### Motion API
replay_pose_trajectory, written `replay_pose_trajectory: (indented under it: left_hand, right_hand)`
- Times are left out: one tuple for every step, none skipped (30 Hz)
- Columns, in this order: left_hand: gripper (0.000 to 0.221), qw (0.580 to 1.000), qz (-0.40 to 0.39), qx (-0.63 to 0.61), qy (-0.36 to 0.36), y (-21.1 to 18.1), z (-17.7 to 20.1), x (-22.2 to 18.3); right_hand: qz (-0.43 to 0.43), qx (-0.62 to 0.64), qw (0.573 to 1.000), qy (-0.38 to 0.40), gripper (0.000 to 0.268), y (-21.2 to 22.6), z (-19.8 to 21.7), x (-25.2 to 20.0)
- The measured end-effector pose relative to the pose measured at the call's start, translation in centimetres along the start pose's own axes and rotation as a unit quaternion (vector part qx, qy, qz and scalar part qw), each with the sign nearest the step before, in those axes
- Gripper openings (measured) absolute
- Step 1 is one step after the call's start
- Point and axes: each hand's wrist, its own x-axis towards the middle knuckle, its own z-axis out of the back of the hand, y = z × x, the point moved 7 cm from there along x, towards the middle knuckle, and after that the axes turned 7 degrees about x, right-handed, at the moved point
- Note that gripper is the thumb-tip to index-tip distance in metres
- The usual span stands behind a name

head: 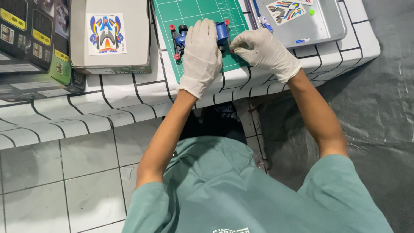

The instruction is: Assembling a mini 4WD toy car by attaching the body shell to the chassis and securing it with an assembly tool.

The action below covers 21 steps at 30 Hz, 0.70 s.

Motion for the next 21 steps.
replay_pose_trajectory:
  left_hand:
    - [0.065, 1.0, -0.001, 0.006, 0.001, -0.03, -0.02, 0.0]
    - [0.066, 1.0, -0.002, 0.013, 0.003, -0.05, -0.04, 0.0]
    - [0.066, 1.0, -0.002, 0.013, 0.003, -0.06, 0.01, -0.01]
    - [0.066, 1.0, 0.0, 0.011, 0.004, -0.06, 0.05, -0.01]
    - [0.066, 1.0, 0.0, 0.009, 0.005, -0.05, 0.1, -0.01]
    - [0.066, 1.0, 0.0, 0.009, 0.005, -0.07, 0.09, -0.03]
    - [0.066, 1.0, 0.002, 0.009, 0.006, -0.05, 0.07, -0.01]
    - [0.066, 1.0, 0.003, 0.009, 0.007, -0.02, 0.04, 0.02]
    - [0.066, 1.0, 0.003, 0.008, 0.006, 0.0, 0.02, 0.05]
    - [0.066, 1.0, 0.003, 0.012, 0.008, 0.0, -0.04, 0.08]
    - [0.067, 1.0, 0.003, 0.016, 0.011, -0.02, -0.13, 0.04]
    - [0.067, 1.0, 0.003, 0.015, 0.011, -0.07, -0.17, 0.0]
    - [0.067, 1.0, 0.002, 0.017, 0.011, -0.06, -0.17, -0.02]
    - [0.066, 1.0, 0.001, 0.019, 0.012, -0.06, -0.16, -0.03]
    - [0.066, 1.0, 0.001, 0.019, 0.011, -0.06, -0.2, -0.03]
    - [0.067, 1.0, 0.001, 0.022, 0.013, -0.06, -0.26, -0.03]
    - [0.068, 1.0, 0.001, 0.024, 0.015, -0.07, -0.31, 0.0]
    - [0.068, 1.0, 0.0, 0.024, 0.014, -0.09, -0.24, -0.01]
    - [0.068, 1.0, 0.001, 0.024, 0.013, -0.1, -0.16, -0.02]
    - [0.068, 1.0, 0.001, 0.023, 0.012, -0.1, -0.08, -0.05]
    - [0.068, 1.0, 0.002, 0.023, 0.012, -0.1, -0.1, -0.06]
  right_hand:
    - [-0.029, 0.025, 0.999, 0.01, 0.007, -0.5, -0.05, 0.08]
    - [-0.058, 0.05, 0.997, 0.02, 0.006, -1.0, -0.12, 0.13]
    - [-0.058, 0.049, 0.997, 0.021, 0.006, -0.85, 0.09, 0.32]
    - [-0.074, 0.048, 0.996, 0.03, 0.005, -0.92, 0.17, 0.46]
    - [-0.089, 0.047, 0.994, 0.039, 0.005, -0.99, 0.24, 0.61]
    - [-0.089, 0.047, 0.994, 0.039, 0.005, -1.0, 0.32, 0.61]
    - [-0.085, 0.045, 0.994, 0.043, 0.005, -0.97, 0.38, 0.68]
    - [-0.081, 0.044, 0.995, 0.048, 0.006, -0.94, 0.44, 0.76]
    - [-0.081, 0.043, 0.995, 0.048, 0.006, -1.17, 0.35, 0.67]
    - [-0.074, 0.048, 0.995, 0.049, 0.006, -1.3, 0.25, 0.58]
    - [-0.067, 0.053, 0.995, 0.05, 0.005, -1.44, 0.09, 0.42]
    - [-0.067, 0.053, 0.995, 0.051, 0.005, -1.42, 0.03, 0.29]
    - [-0.057, 0.05, 0.996, 0.044, 0.006, -1.26, 0.05, 0.3]
    - [-0.046, 0.048, 0.997, 0.037, 0.007, -1.09, 0.09, 0.29]
    - [-0.046, 0.048, 0.997, 0.037, 0.007, -0.91, 0.09, 0.34]
    - [-0.046, 0.053, 0.997, 0.035, 0.006, -0.73, 0.13, 0.39]
    - [-0.047, 0.058, 0.997, 0.033, 0.006, -0.55, 0.18, 0.43]
    - [-0.046, 0.057, 0.997, 0.032, 0.006, -0.52, 0.23, 0.48]
    - [-0.047, 0.05, 0.997, 0.035, 0.007, -0.5, 0.23, 0.53]
    - [-0.047, 0.043, 0.997, 0.038, 0.007, -0.48, 0.22, 0.58]
    - [-0.046, 0.043, 0.997, 0.038, 0.007, -0.56, 0.23, 0.62]
